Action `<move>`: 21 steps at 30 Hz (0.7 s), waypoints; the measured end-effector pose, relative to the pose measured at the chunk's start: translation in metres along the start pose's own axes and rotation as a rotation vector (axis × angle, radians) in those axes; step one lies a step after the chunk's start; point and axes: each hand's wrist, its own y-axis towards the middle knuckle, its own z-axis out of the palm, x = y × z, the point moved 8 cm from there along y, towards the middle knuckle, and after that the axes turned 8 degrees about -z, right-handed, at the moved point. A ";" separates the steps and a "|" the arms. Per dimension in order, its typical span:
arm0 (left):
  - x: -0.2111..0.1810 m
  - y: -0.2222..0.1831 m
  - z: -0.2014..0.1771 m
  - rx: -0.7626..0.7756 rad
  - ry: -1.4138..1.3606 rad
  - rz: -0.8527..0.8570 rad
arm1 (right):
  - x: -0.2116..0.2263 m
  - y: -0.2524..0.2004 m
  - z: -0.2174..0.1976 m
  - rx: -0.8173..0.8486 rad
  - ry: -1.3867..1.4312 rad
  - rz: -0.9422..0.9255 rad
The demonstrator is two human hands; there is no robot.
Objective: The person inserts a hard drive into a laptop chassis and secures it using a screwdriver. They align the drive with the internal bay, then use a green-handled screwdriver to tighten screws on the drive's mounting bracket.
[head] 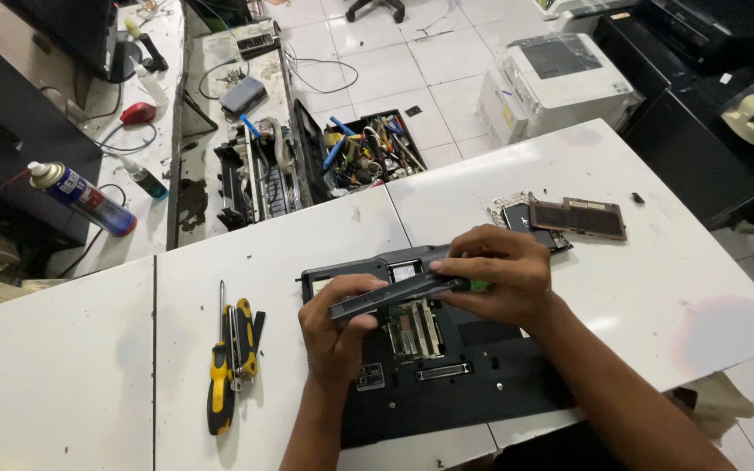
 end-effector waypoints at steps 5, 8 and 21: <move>-0.012 0.006 0.008 0.081 0.141 0.111 | 0.007 0.008 -0.008 0.186 -0.083 0.079; -0.008 0.000 0.009 0.133 0.134 0.124 | 0.015 0.015 -0.016 0.331 -0.086 0.161; -0.041 -0.006 0.012 -0.015 0.311 0.401 | 0.065 0.041 -0.032 0.475 -0.190 0.115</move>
